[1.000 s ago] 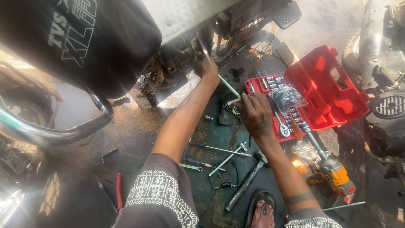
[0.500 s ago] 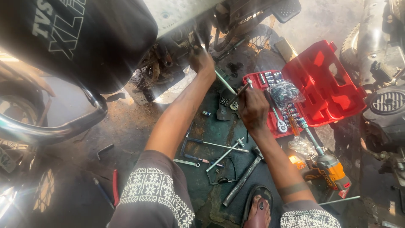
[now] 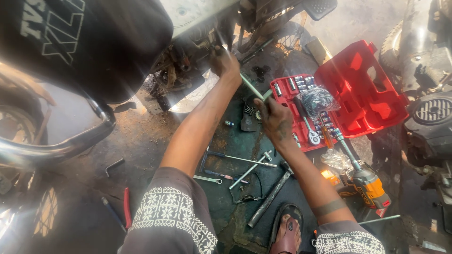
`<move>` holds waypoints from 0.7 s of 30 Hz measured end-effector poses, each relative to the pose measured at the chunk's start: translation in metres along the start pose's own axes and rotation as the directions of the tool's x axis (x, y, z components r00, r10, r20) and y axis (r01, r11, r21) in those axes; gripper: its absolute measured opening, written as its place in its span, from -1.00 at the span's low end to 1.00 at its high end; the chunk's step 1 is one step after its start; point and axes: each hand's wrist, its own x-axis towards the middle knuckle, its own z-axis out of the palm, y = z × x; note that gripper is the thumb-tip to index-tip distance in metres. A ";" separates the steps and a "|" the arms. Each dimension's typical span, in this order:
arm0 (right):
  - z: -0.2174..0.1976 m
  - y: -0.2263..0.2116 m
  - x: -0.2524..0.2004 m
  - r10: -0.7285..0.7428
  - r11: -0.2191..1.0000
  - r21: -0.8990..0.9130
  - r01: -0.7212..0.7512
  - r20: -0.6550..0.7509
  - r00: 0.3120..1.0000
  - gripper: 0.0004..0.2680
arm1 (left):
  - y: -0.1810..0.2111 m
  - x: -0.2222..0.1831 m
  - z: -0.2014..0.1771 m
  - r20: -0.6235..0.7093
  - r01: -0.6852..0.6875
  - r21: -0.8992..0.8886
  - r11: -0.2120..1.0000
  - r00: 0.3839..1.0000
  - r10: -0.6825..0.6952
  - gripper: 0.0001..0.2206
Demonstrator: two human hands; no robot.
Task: The person works with another person to repair a motorcycle engine by inserting a metal rod into the engine casing and using a T-handle wrench to tighten or loosen components, while various tools like hammers, pliers, and a socket set in a red case are scattered on the floor.
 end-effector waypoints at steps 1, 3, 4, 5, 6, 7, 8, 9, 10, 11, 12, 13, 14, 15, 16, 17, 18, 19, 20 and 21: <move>0.003 -0.004 0.002 0.216 0.948 0.201 -0.246 0.159 0.963 -0.67 | 0.002 -0.002 -0.001 0.009 0.032 -0.018 0.999 0.999 -0.031 -0.59; -0.001 -0.007 0.000 0.334 0.886 0.259 -0.384 0.218 0.917 -0.66 | 0.006 -0.005 -0.004 0.023 0.002 -0.068 0.998 1.000 -0.001 -0.59; -0.005 -0.007 -0.006 0.269 0.948 0.149 -0.280 0.089 0.959 -0.72 | 0.007 -0.005 -0.005 0.027 -0.014 -0.092 0.996 0.999 0.017 -0.59; -0.006 -0.007 -0.010 0.184 0.983 0.027 -0.183 -0.032 0.982 -0.76 | 0.008 -0.005 -0.005 0.027 0.019 -0.111 0.994 0.999 -0.017 -0.60; -0.006 -0.006 -0.014 -0.002 0.998 -0.067 -0.010 -0.179 0.984 -0.80 | 0.010 -0.004 -0.004 0.028 0.053 -0.129 0.990 0.998 -0.050 -0.60; -0.007 -0.003 -0.016 -0.203 0.971 -0.187 0.152 -0.298 0.933 -0.82 | 0.012 -0.003 -0.002 0.029 0.086 -0.151 0.985 0.996 -0.083 -0.60; -0.007 0.001 -0.017 -0.404 0.901 -0.324 0.289 -0.381 0.832 -0.82 | 0.014 -0.002 -0.001 0.038 0.135 -0.212 0.968 0.991 -0.130 -0.60; -0.008 0.007 -0.017 -0.470 0.865 -0.373 0.336 -0.371 0.801 -0.81 | 0.015 -0.002 -0.001 0.049 0.186 -0.271 0.944 0.982 -0.180 -0.60; -0.010 0.013 -0.015 -0.535 0.824 -0.420 0.379 -0.357 0.766 -0.79 | 0.015 -0.002 -0.001 0.062 0.236 -0.329 0.914 0.972 -0.229 -0.59; -0.011 0.016 -0.012 -0.599 0.776 -0.468 0.422 -0.339 0.726 -0.77 | 0.015 -0.003 -0.001 0.039 0.203 -0.262 0.944 0.979 -0.200 -0.60; -0.013 0.018 -0.011 -0.624 0.749 -0.500 0.435 -0.312 0.717 -0.78 | 0.015 -0.005 -0.002 0.018 0.169 -0.192 0.967 0.985 -0.169 -0.61; -0.016 0.018 -0.010 -0.647 0.721 -0.529 0.447 -0.283 0.708 -0.78 | 0.014 -0.006 -0.003 -0.002 0.135 -0.120 0.984 0.991 -0.136 -0.61; -0.016 0.017 -0.009 -0.669 0.692 -0.557 0.459 -0.254 0.699 -0.78 | 0.014 -0.006 -0.003 0.001 0.130 -0.130 0.983 0.991 -0.131 -0.61; -0.013 0.015 -0.007 -0.491 0.829 -0.417 0.372 -0.227 0.841 -0.77 | 0.014 -0.005 -0.003 0.007 0.127 -0.139 0.982 0.992 -0.127 -0.61; -0.009 0.013 -0.005 -0.297 0.929 -0.276 0.245 -0.163 0.941 -0.74 | 0.013 -0.004 -0.003 0.013 0.124 -0.148 0.981 0.992 -0.123 -0.62; -0.007 0.013 -0.002 -0.100 0.986 -0.144 0.089 -0.066 0.993 -0.70 | 0.013 -0.002 -0.001 0.021 0.143 -0.199 0.970 0.990 -0.141 -0.62; -0.006 0.014 -0.001 -0.017 0.999 -0.041 0.014 -0.065 0.998 -0.72 | 0.014 0.000 0.000 0.031 0.162 -0.249 0.955 0.987 -0.159 -0.62; -0.006 0.015 -0.001 0.069 0.996 0.062 -0.065 -0.053 0.996 -0.74 | 0.013 0.000 0.001 0.041 0.184 -0.296 0.937 0.983 -0.180 -0.63; -0.006 0.016 -0.001 0.152 0.976 0.163 -0.145 -0.032 0.988 -0.75 | 0.012 -0.001 0.002 0.044 0.188 -0.265 0.946 0.982 -0.183 -0.63; -0.006 0.015 -0.001 0.231 0.939 0.264 -0.222 -0.004 0.973 -0.75 | 0.013 -0.001 0.001 0.041 0.188 -0.237 0.953 0.982 -0.183 -0.63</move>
